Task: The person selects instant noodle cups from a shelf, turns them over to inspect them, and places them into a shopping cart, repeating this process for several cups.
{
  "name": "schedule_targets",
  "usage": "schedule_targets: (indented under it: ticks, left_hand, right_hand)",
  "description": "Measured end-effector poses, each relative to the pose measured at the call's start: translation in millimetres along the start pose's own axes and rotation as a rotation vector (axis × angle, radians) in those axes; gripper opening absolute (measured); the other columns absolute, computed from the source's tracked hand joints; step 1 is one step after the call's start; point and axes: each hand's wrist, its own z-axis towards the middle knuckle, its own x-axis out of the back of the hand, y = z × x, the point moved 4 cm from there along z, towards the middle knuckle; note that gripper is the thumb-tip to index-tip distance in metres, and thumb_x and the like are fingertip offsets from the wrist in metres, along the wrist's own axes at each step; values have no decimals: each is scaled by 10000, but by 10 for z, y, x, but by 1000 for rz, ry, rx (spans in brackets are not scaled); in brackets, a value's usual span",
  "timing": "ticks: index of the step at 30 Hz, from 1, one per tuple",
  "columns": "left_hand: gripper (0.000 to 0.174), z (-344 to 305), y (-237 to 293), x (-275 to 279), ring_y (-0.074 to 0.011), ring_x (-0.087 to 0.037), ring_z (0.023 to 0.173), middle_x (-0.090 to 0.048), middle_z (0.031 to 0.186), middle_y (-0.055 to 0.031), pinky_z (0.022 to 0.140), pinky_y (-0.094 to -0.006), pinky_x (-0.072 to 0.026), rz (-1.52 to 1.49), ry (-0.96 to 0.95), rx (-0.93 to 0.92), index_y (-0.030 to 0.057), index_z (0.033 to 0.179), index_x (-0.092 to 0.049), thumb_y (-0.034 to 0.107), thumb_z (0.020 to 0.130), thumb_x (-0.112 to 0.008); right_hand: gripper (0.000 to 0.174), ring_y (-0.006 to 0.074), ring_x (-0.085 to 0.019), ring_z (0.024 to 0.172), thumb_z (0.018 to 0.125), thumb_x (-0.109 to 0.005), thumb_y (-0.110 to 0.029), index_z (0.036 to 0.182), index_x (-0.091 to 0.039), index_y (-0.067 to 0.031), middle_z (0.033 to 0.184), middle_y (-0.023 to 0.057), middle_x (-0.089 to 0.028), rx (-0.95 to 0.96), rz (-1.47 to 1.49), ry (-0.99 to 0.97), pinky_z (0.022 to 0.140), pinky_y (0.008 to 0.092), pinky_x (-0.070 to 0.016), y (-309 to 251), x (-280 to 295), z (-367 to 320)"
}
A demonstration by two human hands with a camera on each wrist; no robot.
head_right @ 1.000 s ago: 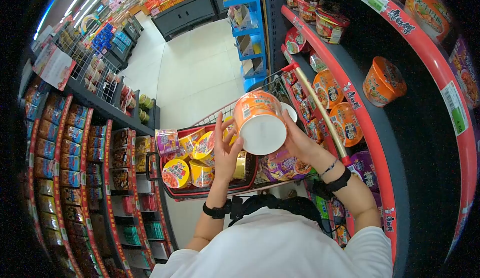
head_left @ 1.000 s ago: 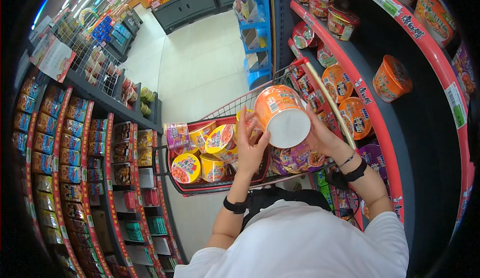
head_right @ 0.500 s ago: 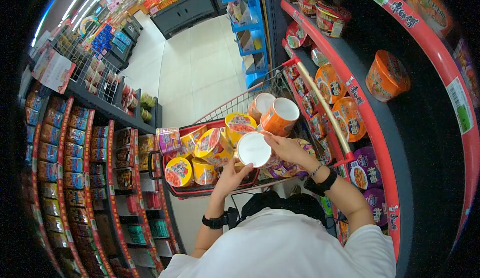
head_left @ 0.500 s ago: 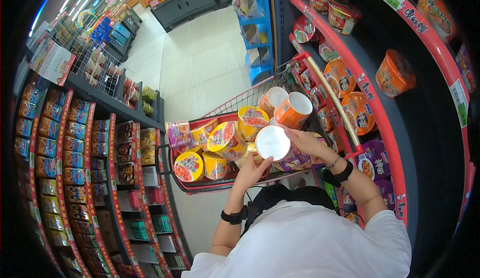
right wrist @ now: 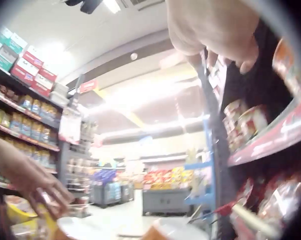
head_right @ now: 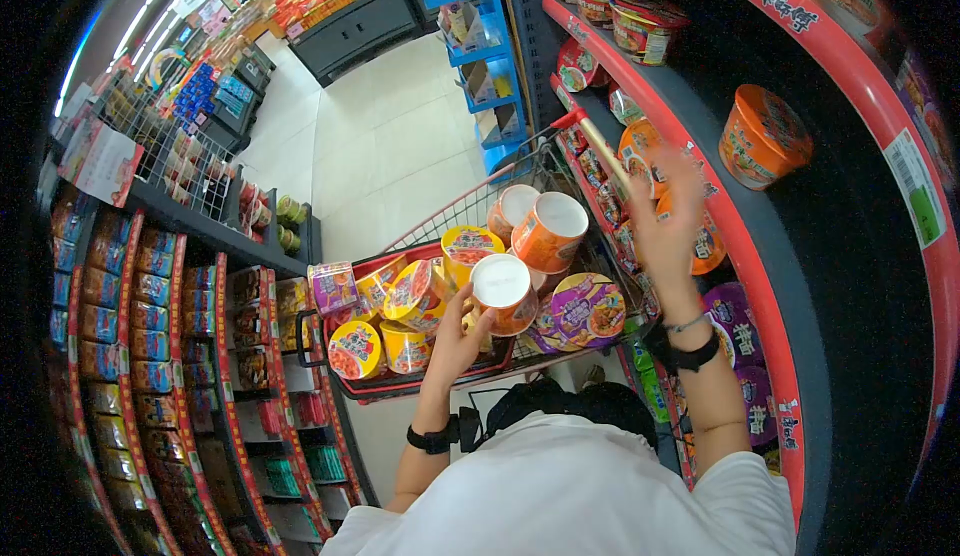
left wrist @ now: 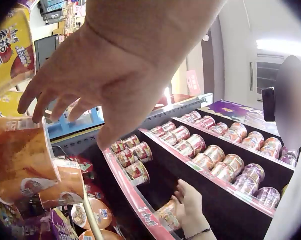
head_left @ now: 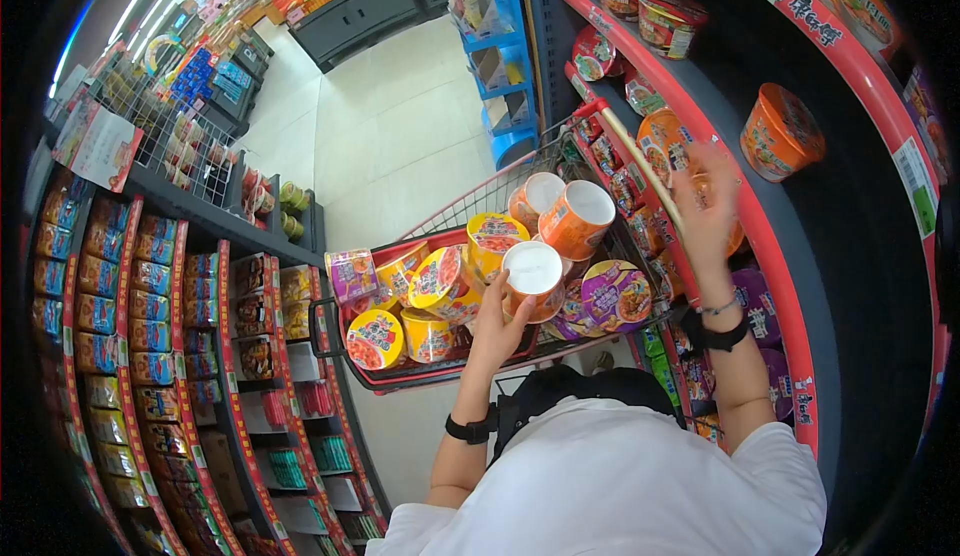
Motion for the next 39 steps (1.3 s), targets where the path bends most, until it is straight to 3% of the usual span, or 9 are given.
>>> schedule_targets:
  ticks: [4, 8, 10, 12, 14, 18, 26, 32, 39]
  left_hand:
    - [592, 30, 301, -139, -388, -426, 1239, -455, 1309, -264, 1022, -419, -351, -33, -30, -95, -24, 1313, -418, 312, 878, -638]
    - [582, 77, 387, -360, -412, -415, 1221, -470, 1289, -237, 1032, -440, -328, 324, 53, -321, -7, 1304, -424, 289, 861, -656]
    - [542, 85, 573, -421, -367, -439, 1205, -499, 1238, -220, 1031, -415, -335, 269, 24, -367, 5, 1283, -442, 225, 845, -674]
    - [538, 102, 699, -471, -355, -454, 1183, -497, 1241, -207, 1019, -417, -346, 164, -86, -367, 4, 1280, -444, 220, 844, -675]
    - [534, 77, 763, -554, -348, -455, 1187, -496, 1251, -193, 1024, -409, -345, 149, -145, -435, 6, 1281, -444, 219, 847, -670]
    - [534, 111, 755, -646, -316, -467, 1189, -504, 1252, -173, 1027, -377, -349, 117, -185, -470, 11, 1299, -438, 166, 846, -674]
    - [643, 284, 1364, -498, -257, -395, 1303, -366, 1439, -133, 1075, -389, -312, -253, -88, -433, 44, 1433, -297, 157, 890, -621]
    - [654, 303, 1380, -421, -255, -261, 1386, -186, 1526, -125, 1039, -381, -382, -593, -188, -480, 72, 1460, -262, 141, 897, -587]
    - [705, 257, 1294, -330, -253, -324, 1353, -276, 1488, -116, 1014, -379, -408, -674, -133, -350, 61, 1450, -273, 297, 885, -622]
  right_hand:
    - [530, 370, -314, 1306, 789, -732, -292, 1277, -535, -225, 1361, 220, -400, 93, -776, 417, 1047, 491, -276, 157, 776, 502]
    - [595, 375, -228, 1378, 762, -751, -336, 1302, -517, -249, 1436, 251, -321, -60, -916, 237, 1074, 490, -271, 898, 1059, 572]
    - [597, 373, -168, 1407, 773, -741, -349, 1312, -510, -232, 1425, 249, -353, -179, -508, 149, 1090, 468, -280, 1009, 1038, 527]
    - [565, 342, -329, 1344, 794, -735, -276, 1308, -517, -189, 1350, 217, -462, -118, -609, 159, 1058, 433, -351, 980, 1044, 500]
    - [520, 277, -476, 1233, 812, -722, -143, 1292, -526, -118, 1301, 154, -527, -295, -168, 221, 1008, 388, -415, 1082, 1071, 427]
    - [505, 178, -540, 1124, 828, -691, -41, 1299, -508, -55, 1253, 84, -546, -190, 232, 305, 957, 303, -457, 543, 1010, 263]
    - [548, 144, -623, 1005, 975, -377, -494, 1312, -435, -66, 1172, 72, -581, -1083, 1076, -10, 792, 290, -561, 64, 401, -328]
    - [704, 124, -628, 981, 955, -270, -606, 1350, -418, -43, 1154, 101, -592, -1045, 739, -349, 754, 268, -558, -82, 74, -739]
    - [695, 104, -655, 647, 960, -302, -587, 1273, -498, 2, 911, 73, -666, -1021, 663, -449, 534, 217, -531, -93, 84, -654]
